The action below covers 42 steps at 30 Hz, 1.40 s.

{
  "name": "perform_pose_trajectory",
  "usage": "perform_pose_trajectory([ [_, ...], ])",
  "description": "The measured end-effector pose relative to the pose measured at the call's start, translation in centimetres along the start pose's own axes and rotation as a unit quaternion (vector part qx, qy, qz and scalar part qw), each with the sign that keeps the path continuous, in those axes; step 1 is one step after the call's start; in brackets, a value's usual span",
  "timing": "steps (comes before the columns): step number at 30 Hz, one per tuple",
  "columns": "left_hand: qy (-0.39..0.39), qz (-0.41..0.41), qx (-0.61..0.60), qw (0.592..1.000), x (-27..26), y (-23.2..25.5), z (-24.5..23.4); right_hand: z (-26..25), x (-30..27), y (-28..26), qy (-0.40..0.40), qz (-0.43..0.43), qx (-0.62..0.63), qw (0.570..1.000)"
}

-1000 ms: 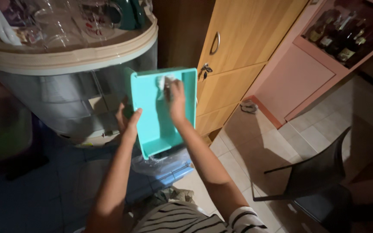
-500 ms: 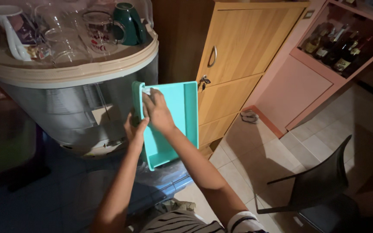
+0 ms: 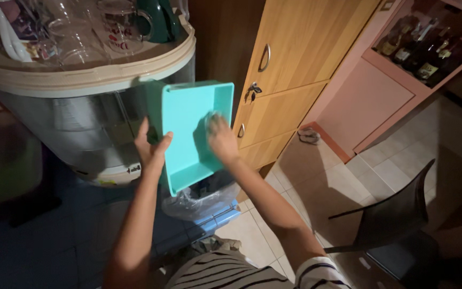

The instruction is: The person organizes various cables and small items on a table. They pick up cables, untangle them, and place them into a teal plastic tray. The person also wipes the tray with a tissue and arranges other small objects like a black spherical item and a white adapter into the tray.

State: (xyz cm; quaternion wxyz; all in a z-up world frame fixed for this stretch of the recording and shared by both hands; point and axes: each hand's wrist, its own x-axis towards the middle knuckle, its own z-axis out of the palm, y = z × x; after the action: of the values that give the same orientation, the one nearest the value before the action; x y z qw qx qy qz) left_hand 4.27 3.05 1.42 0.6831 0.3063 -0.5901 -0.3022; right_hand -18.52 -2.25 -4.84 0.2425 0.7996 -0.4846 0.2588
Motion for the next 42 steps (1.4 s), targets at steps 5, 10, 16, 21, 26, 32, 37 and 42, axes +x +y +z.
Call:
perform_pose_trajectory([
  [5, 0.007, 0.028, 0.038, 0.999, 0.2, -0.9, 0.8, 3.5, -5.1, -1.9, -0.04, -0.061, 0.002, 0.997],
  [10, -0.027, 0.105, 0.089, 0.99, -0.5, -1.0, 2.1, 2.7, -4.3, 0.7, -0.154, -0.004, 0.135, 0.979],
  [16, -0.04, 0.07, 0.069, 0.994, -0.9, 0.1, 2.8, -3.9, -0.3, 4.0, 0.12, 0.047, 0.051, 0.99],
  [21, -0.028, 0.167, 0.177, 0.97, -0.8, 0.5, 2.7, -1.5, -1.6, 1.6, 0.11, -0.082, 0.025, 0.99],
  [26, -0.024, 0.135, 0.1, 0.986, -0.9, 0.4, 2.5, 0.4, -5.2, -1.5, 0.048, -0.124, 0.093, 0.987],
  [32, -0.006, 0.189, 0.222, 0.957, -1.7, -0.1, 2.1, -1.9, -5.6, -1.1, -0.228, 0.152, 0.346, 0.897],
  [37, -0.003, 0.155, 0.076, 0.985, -2.2, -2.1, 2.5, -0.4, -5.6, -4.0, 0.086, 0.047, 0.266, 0.959],
  [42, 0.012, 0.085, 0.005, 0.996, -1.8, -4.5, 2.4, -3.9, -5.2, -7.6, -0.038, -0.002, 0.486, 0.873],
])
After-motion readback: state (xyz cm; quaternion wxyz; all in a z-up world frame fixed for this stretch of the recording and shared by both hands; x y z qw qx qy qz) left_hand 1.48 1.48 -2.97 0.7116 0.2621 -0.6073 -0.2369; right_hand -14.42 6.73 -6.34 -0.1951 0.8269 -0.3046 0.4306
